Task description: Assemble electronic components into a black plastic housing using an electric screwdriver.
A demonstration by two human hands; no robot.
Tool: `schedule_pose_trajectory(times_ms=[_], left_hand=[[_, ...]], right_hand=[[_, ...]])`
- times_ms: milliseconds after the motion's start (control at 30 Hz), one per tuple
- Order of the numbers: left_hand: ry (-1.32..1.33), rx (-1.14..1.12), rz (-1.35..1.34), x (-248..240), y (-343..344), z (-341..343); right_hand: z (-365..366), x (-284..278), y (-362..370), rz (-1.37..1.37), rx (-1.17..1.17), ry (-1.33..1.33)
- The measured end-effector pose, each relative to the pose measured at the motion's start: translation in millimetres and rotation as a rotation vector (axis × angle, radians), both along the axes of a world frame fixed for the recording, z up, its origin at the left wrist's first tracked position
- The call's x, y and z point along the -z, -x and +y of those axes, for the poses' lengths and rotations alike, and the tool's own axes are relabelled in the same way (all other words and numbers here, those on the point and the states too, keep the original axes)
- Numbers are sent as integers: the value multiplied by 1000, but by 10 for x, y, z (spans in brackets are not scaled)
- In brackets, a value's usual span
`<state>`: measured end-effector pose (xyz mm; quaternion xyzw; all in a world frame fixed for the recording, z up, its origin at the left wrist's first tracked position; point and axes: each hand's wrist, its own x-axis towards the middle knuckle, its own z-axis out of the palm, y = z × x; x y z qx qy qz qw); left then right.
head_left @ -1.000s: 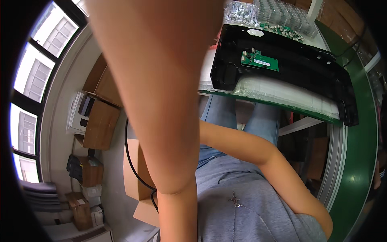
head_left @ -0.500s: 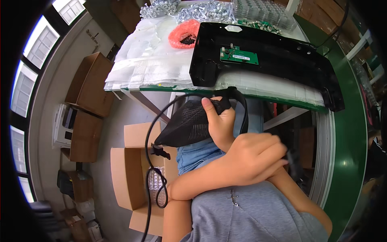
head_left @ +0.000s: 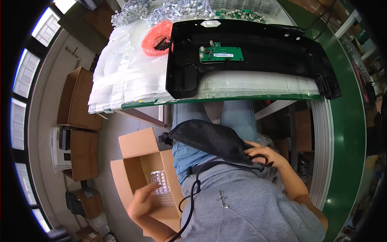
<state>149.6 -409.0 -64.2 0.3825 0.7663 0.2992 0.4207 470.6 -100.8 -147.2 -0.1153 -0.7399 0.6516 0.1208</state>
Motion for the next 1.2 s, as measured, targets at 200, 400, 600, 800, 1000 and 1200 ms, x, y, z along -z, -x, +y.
schedule_pose_trajectory(times_ms=[200, 400, 600, 800, 1000, 1200], left_hand=[[-968, -139, 293, -1111, 295, 800], [-1298, 347, 376, -1552, 390, 1411], [-1326, 312, 400, -1525, 358, 1602], [-1363, 287, 438, -1513, 312, 1704], [-1373, 230, 477, -1447, 270, 1742], [-1524, 234, 570, -1553, 332, 2047]], right_hand=[[65, -158, -64, -146, -141, -108], [-88, -82, -7, -110, 73, -55], [-148, 54, -56, -26, 131, 0], [-131, 81, -44, -48, 155, 25], [-48, 95, -1, -75, 131, -3], [-41, 53, 56, -20, 159, -43]])
